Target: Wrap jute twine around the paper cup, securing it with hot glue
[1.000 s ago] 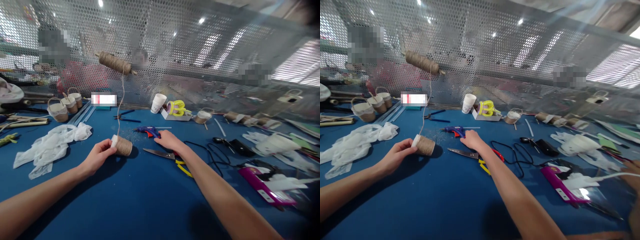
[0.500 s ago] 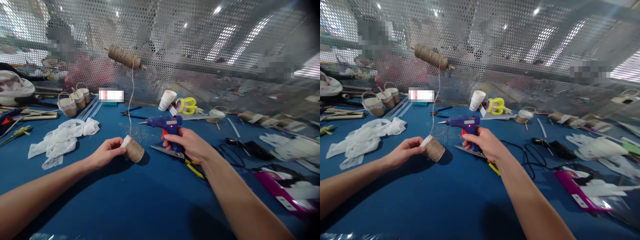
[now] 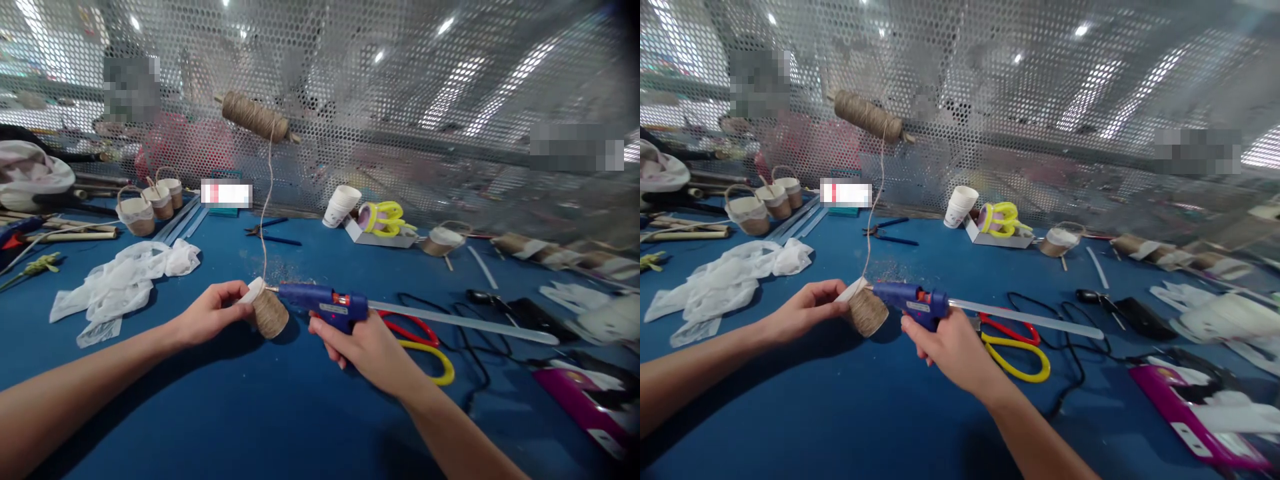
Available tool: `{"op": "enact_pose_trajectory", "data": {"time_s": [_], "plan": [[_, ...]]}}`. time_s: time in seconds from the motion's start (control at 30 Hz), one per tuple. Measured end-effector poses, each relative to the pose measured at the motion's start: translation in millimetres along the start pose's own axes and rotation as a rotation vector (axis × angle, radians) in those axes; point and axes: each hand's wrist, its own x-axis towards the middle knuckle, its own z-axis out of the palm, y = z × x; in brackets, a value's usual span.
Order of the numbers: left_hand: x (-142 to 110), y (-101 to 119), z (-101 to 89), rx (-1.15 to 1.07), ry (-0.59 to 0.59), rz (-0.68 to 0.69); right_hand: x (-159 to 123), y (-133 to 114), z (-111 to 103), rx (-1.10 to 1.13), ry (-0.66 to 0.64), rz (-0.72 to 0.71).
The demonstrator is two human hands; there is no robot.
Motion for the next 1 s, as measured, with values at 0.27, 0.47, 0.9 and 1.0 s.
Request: {"op": "enact_pose_trajectory", "data": {"time_s": [0.27, 0.47, 0.9, 1.0], "plan": [[-1, 0, -0.2, 0.231, 0.017, 0.081, -6, -2, 6, -0.059, 0.041, 0.028], [-3, 2, 0.8, 0.272, 0.022, 0.088, -9, -4, 12, -0.063, 0.073, 0.028], [-5, 3, 0.1, 0.289, 0.016, 0.096, -11, 13, 10, -0.18, 0.11, -0.048], [-4, 3, 0.1, 0.27, 0.002, 0.096, -12, 9, 11, -0.151, 0.096, -0.086]]}}
